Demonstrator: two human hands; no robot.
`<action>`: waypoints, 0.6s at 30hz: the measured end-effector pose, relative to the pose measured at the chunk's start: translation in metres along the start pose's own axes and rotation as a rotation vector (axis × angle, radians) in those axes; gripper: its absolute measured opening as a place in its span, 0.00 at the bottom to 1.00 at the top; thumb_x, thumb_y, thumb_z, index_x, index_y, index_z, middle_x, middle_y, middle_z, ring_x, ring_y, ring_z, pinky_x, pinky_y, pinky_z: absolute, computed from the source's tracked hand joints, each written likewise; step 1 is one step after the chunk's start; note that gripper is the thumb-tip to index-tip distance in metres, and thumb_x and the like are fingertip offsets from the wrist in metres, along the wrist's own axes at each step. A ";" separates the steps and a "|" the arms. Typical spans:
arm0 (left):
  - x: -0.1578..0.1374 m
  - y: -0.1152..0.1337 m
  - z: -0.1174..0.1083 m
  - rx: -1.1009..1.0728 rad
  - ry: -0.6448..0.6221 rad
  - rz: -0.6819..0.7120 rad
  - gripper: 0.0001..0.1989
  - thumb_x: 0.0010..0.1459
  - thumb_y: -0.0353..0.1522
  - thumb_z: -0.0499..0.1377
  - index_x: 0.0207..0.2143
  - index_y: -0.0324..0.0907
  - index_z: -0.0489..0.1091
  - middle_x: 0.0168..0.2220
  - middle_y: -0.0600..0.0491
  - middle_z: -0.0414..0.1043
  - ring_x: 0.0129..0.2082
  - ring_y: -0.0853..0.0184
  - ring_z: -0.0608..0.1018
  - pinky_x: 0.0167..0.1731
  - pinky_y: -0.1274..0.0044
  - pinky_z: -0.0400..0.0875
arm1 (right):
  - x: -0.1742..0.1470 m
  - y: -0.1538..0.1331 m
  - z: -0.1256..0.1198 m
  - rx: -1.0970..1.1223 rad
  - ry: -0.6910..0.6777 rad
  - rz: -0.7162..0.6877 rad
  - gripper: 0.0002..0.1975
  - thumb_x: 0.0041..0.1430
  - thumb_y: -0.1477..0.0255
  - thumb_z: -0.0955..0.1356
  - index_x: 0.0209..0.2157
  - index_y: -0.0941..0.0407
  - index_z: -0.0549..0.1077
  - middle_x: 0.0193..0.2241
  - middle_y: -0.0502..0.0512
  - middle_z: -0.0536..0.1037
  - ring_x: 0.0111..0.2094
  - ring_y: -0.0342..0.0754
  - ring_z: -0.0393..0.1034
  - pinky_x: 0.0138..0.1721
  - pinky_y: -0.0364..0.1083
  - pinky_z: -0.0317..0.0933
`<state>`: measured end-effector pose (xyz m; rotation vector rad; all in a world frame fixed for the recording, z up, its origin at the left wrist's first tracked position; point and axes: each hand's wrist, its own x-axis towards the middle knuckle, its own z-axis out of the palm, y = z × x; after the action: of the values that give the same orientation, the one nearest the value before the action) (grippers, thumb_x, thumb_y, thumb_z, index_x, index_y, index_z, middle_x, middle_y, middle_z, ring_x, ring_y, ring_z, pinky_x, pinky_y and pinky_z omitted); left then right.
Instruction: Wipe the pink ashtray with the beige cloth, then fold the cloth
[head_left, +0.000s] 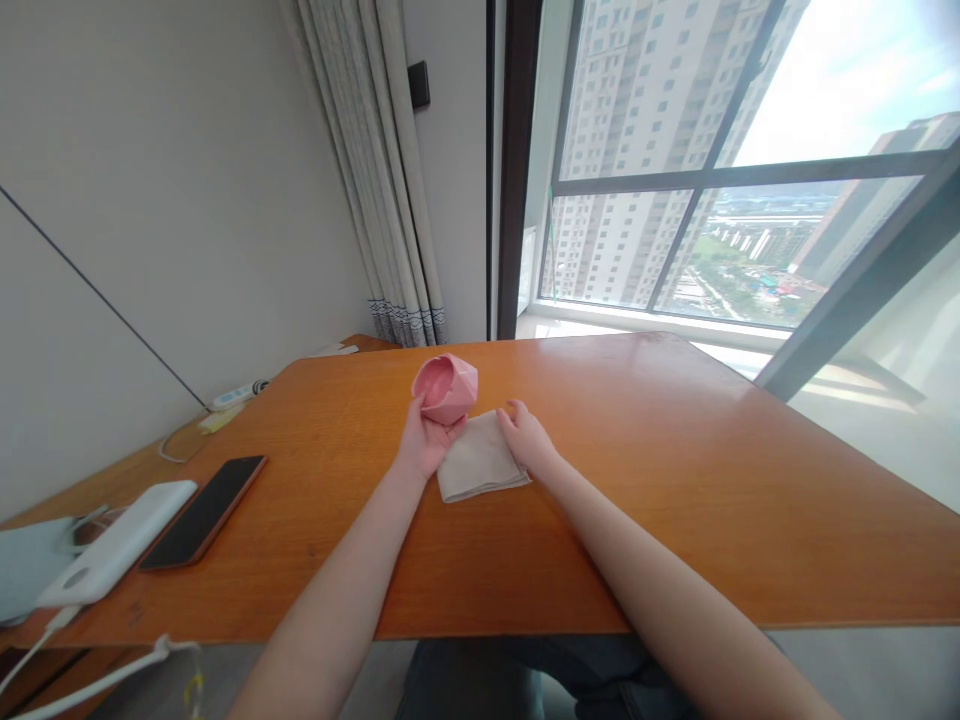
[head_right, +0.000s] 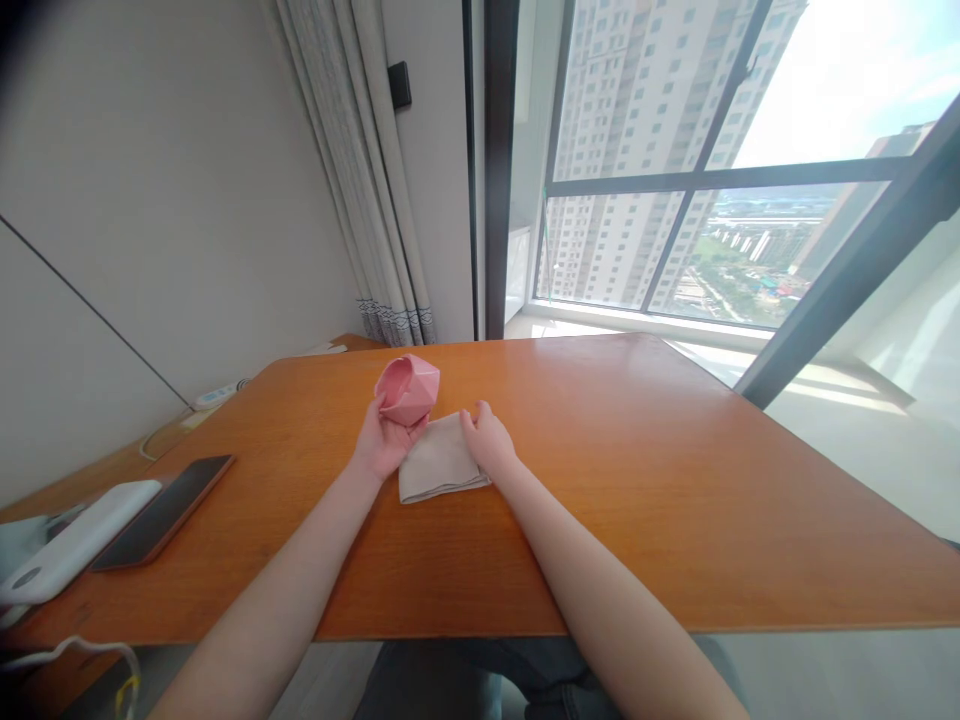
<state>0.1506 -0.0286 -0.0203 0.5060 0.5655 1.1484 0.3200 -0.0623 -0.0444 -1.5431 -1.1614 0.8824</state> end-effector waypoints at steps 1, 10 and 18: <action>-0.001 -0.002 0.001 0.029 -0.003 -0.010 0.20 0.56 0.41 0.54 0.47 0.40 0.66 0.40 0.47 0.74 0.36 0.66 0.77 0.34 0.75 0.74 | 0.001 0.000 -0.002 -0.085 0.096 -0.118 0.27 0.52 0.63 0.66 0.52 0.58 0.64 0.49 0.62 0.70 0.54 0.56 0.61 0.54 0.55 0.56; -0.003 -0.025 0.001 0.497 -0.120 -0.072 0.32 0.57 0.54 0.44 0.51 0.40 0.63 0.41 0.43 0.74 0.36 0.63 0.77 0.35 0.73 0.71 | 0.008 -0.002 -0.002 0.316 -0.171 0.024 0.22 0.51 0.60 0.64 0.48 0.49 0.65 0.31 0.49 0.72 0.24 0.41 0.65 0.21 0.39 0.58; -0.003 -0.028 -0.010 1.488 -0.287 0.366 0.21 0.51 0.47 0.56 0.40 0.42 0.69 0.30 0.52 0.70 0.30 0.65 0.71 0.33 0.74 0.64 | 0.048 0.013 -0.100 0.329 0.245 0.155 0.16 0.50 0.62 0.62 0.41 0.52 0.64 0.23 0.46 0.65 0.19 0.40 0.57 0.15 0.37 0.49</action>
<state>0.1626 -0.0399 -0.0454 2.0728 1.0487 0.7789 0.4292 -0.0443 -0.0309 -1.4337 -0.6906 0.9064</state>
